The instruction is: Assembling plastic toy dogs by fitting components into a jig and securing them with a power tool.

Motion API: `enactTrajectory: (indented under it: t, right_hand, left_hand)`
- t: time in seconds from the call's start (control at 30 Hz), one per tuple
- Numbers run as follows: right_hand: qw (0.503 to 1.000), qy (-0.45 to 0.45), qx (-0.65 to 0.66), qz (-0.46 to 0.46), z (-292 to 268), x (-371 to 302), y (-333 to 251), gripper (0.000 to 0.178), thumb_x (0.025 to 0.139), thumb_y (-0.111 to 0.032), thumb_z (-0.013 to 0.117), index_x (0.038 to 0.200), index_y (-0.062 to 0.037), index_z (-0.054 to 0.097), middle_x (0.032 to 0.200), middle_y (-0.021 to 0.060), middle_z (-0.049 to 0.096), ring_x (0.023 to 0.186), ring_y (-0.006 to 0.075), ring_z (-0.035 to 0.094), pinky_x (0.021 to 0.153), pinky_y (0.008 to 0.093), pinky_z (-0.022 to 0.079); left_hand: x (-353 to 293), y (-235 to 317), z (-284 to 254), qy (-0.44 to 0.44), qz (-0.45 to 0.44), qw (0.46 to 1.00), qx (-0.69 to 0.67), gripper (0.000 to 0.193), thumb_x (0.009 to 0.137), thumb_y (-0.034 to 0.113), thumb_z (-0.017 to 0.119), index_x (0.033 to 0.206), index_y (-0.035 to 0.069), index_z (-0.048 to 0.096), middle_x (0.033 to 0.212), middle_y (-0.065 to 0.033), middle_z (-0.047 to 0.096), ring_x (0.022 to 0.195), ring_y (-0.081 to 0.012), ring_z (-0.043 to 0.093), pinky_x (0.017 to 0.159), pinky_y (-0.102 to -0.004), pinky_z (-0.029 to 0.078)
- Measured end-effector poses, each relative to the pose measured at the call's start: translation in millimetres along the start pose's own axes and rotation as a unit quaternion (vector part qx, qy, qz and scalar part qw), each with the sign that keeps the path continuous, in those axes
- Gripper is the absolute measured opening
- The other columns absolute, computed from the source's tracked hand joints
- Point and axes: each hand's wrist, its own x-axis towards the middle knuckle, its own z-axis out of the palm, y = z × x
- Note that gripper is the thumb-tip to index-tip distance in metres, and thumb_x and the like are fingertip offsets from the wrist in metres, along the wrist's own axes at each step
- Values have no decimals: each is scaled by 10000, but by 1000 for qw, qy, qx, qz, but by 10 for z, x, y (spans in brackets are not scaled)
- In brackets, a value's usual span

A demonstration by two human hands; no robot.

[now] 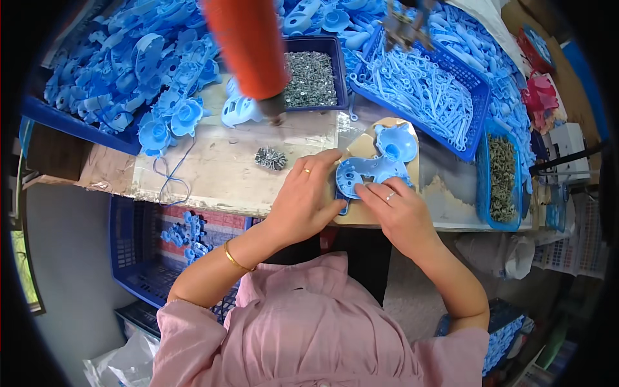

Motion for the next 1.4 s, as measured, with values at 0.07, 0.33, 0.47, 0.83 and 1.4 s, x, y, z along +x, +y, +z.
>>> enactTrajectory:
  t: [0.07,0.33,0.47,0.83,1.4]
  right_hand:
    - [1000,-24,-12,1,-42,2,-16,437,751,-2,644,1182,-58,686,1057,45,659,913,232,609,743,340,547]
    - [995,-96,27,2,-64,49,101,458,771,-3,619,1222,-63,663,1085,40,654,938,251,596,818,351,537]
    - [990,-129,62,8,-102,96,139,400,823,-23,629,1219,-67,665,1082,58,662,959,265,604,825,369,534]
    - [930,35,-185,316,-264,448,1744,219,881,-280,710,849,-63,706,812,130,694,760,334,682,657,440,535]
    - [918,114,313,215,-511,38,953,129,905,-130,668,852,-12,671,728,32,633,663,89,563,596,282,456]
  left_hand:
    - [3,9,6,-2,3,1000,3,814,739,123,802,1432,0,394,1391,-187,501,1224,-404,474,1052,-460,411]
    - [35,25,14,-1,13,1000,7,836,736,165,832,1438,12,403,1409,-181,500,1251,-391,474,1068,-461,396]
    - [39,50,-2,-10,10,1000,22,821,736,157,834,1432,20,420,1428,-190,486,1297,-401,452,1088,-464,381]
    - [134,219,-39,-38,6,998,51,731,768,143,794,1396,17,441,1447,-217,464,1286,-412,456,1094,-464,389]
    - [423,566,144,24,-11,984,-178,353,959,102,639,1284,-19,576,1223,-181,651,1100,-286,619,967,-387,489]
